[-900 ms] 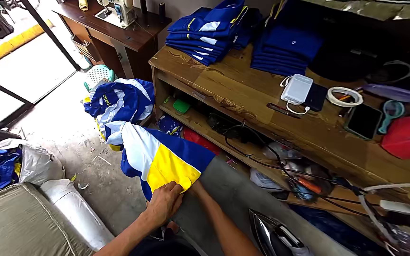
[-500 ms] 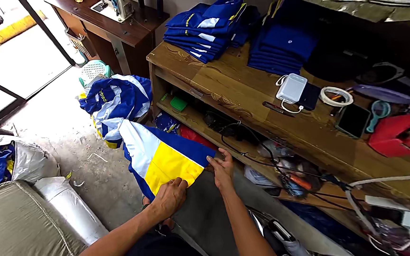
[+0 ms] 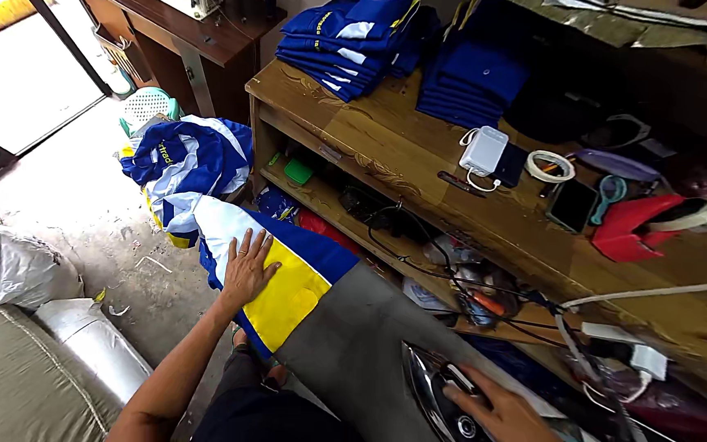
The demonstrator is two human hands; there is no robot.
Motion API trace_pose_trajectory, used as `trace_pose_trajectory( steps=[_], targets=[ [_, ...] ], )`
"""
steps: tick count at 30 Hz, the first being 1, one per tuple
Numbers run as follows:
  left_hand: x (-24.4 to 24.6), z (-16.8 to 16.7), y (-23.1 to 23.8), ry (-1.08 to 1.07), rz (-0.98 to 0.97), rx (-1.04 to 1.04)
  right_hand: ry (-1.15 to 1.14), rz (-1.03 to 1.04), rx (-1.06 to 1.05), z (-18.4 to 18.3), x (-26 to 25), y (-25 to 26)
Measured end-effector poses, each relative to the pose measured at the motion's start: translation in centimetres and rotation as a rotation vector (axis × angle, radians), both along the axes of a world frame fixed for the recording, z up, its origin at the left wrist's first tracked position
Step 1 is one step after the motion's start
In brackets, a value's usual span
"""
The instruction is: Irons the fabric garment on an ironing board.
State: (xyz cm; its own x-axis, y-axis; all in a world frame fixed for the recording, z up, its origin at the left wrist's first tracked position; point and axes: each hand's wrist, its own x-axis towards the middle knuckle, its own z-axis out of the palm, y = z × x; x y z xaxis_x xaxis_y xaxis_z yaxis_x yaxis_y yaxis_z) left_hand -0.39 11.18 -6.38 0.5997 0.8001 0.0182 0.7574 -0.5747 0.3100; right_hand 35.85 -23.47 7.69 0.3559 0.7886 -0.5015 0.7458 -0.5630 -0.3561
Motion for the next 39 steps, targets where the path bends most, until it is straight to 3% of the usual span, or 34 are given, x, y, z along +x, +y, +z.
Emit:
trace_pose_trajectory(
  steps=[3, 8, 11, 14, 18, 22, 24, 28, 33, 36, 39],
  targets=[
    [-1.1, 0.9, -0.3, -0.145, 0.050, 0.022, 0.031, -0.026, 0.086, -1.7, -0.4, -2.3],
    [-4.9, -0.7, -3.1, -0.376, 0.352, 0.081, -0.045, -0.008, 0.170, -2.5, -1.4, -1.1],
    [-6.6, -1.0, -5.1, -0.431, 0.599, -0.128, -0.080, 0.053, 0.246, -1.7, -4.1, 3.7],
    [-7.6, -1.5, -5.8, -0.534, 0.755, -0.532, -0.041, 0.209, 0.303, 0.0, -7.7, 11.4],
    [-8.3, -2.5, -6.3, -0.600, 0.680, -0.967, 0.051, 0.470, 0.310, 1.1, -13.6, 22.9],
    [-9.1, -2.7, -6.3, -0.579, 0.562, -1.089, 0.004, 0.673, 0.214, -0.1, -19.5, 31.4],
    [-9.5, -2.7, -6.3, -0.558, 0.528, -1.095, -0.063, 0.653, 0.188, -0.3, -20.9, 34.2],
    [-9.9, -2.3, -6.4, -0.527, 0.493, -1.102, -0.145, 0.516, 0.220, -0.9, -20.6, 37.6],
    [-10.0, -3.0, -6.2, -0.582, 0.480, -1.121, -0.068, 0.755, 0.161, -0.4, -19.3, 35.9],
    [-10.1, -2.1, -5.8, -0.391, 0.493, -1.095, -0.119, 0.574, 0.163, -0.8, -19.1, 35.5],
    [-10.6, 3.0, -3.5, 0.199, 0.402, -0.936, -0.163, 0.436, 0.134, -1.0, -18.4, 35.4]
  ],
)
